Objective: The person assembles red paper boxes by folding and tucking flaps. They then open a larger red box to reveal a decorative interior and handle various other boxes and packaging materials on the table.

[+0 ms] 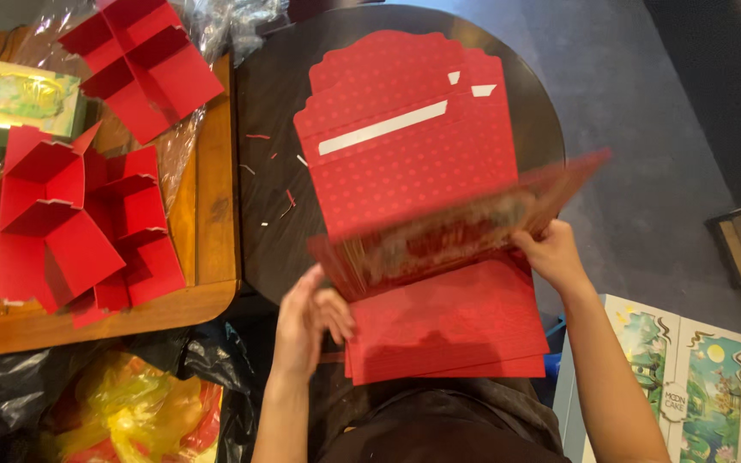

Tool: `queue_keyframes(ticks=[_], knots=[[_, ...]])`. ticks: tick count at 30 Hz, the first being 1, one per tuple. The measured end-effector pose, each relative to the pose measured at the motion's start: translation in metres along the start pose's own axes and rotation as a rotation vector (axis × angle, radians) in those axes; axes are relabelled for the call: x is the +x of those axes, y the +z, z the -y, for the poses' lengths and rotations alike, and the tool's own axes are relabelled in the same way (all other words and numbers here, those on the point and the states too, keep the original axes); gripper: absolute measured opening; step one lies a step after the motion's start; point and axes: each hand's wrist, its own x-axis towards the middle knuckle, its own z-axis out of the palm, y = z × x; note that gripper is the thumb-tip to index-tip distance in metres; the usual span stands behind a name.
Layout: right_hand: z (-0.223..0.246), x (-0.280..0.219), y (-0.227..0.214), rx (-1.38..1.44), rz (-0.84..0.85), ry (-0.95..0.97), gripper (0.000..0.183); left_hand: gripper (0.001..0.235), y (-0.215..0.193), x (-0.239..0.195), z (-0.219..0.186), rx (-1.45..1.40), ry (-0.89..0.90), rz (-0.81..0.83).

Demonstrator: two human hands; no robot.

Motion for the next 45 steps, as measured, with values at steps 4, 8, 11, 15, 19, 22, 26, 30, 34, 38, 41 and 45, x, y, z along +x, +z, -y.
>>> queue_keyframes(ticks=[4, 8, 11, 15, 19, 22, 26, 30, 34, 38, 41, 45], knots=[[0.017, 0.013, 0.019, 0.187, -0.047, 0.041, 0.02, 0.028, -0.012, 0.031, 0.031, 0.699, 0.42, -0.176], [0.045, 0.019, 0.039, 0.271, -0.053, 0.027, 0.027, 0.034, -0.013, 0.05, 0.051, 0.735, 0.406, -0.251], [0.053, 0.021, 0.043, 0.265, -0.049, 0.044, 0.028, 0.041, -0.008, 0.056, 0.055, 0.739, 0.306, -0.357], [0.048, 0.029, 0.044, 0.241, -0.035, 0.049, 0.031, 0.045, -0.005, 0.061, 0.054, 0.782, 0.281, -0.413], [0.044, 0.036, 0.043, 0.221, -0.025, 0.041, 0.033, 0.051, -0.005, 0.066, 0.051, 0.793, 0.314, -0.448], [0.043, 0.038, 0.043, 0.258, -0.014, 0.076, 0.033, 0.057, -0.004, 0.071, 0.052, 0.819, 0.289, -0.473], [0.05, 0.045, 0.046, 0.277, -0.014, 0.124, 0.032, 0.06, -0.003, 0.075, 0.05, 0.825, 0.241, -0.484], [0.05, 0.045, 0.048, 0.304, -0.037, 0.13, 0.03, 0.056, -0.003, 0.081, 0.052, 0.836, 0.243, -0.5], [0.038, 0.041, 0.053, 0.235, -0.167, 0.021, 0.026, 0.051, -0.003, 0.082, 0.055, 0.842, 0.299, -0.51], [0.025, 0.043, 0.052, 0.116, -0.27, -0.114, 0.026, 0.048, 0.0, 0.084, 0.056, 0.869, 0.367, -0.524], [0.018, 0.041, 0.05, 0.148, -0.262, -0.103, 0.026, 0.049, 0.0, 0.083, 0.057, 0.879, 0.348, -0.525], [0.021, 0.052, 0.036, 0.12, -0.196, -0.057, 0.029, 0.05, -0.004, 0.088, 0.063, 0.876, 0.3, -0.502]])
